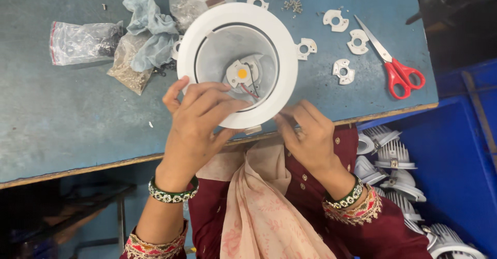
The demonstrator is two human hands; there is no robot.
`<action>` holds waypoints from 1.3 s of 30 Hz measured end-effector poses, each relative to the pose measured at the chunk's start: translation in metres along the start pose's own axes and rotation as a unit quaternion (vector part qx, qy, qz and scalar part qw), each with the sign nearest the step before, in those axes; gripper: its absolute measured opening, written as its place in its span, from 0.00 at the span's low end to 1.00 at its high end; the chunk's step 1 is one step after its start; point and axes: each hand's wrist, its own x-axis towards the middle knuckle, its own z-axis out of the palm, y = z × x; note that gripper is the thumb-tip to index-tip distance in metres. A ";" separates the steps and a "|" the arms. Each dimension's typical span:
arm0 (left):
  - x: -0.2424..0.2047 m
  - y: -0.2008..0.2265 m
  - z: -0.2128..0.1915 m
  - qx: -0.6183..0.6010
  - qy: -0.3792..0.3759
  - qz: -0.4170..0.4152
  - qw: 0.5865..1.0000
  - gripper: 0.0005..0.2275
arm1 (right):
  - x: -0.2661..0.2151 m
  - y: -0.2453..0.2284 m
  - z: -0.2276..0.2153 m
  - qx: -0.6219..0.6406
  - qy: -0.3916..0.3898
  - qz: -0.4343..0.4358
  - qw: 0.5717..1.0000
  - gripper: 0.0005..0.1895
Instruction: The person assembles LED light fixtures at a workbench. They insert LED modules into white housings, connect wires, and use a green power tool to secure components. The person handles multiple fixtures, moving completed units aside and picking up new ones to continue the assembly process.
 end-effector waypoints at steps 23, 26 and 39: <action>-0.028 0.022 0.001 -0.051 0.032 -0.007 0.998 0.14 | -0.053 0.059 -0.010 0.134 -0.088 0.203 0.966 0.17; -0.029 0.022 0.002 -0.055 0.032 -0.010 0.998 0.14 | -0.044 0.033 -0.012 -0.062 -0.054 0.129 0.988 0.20; -0.027 0.022 0.002 -0.072 0.021 -0.014 0.997 0.17 | -0.079 0.103 0.008 0.424 -0.049 0.406 0.808 0.15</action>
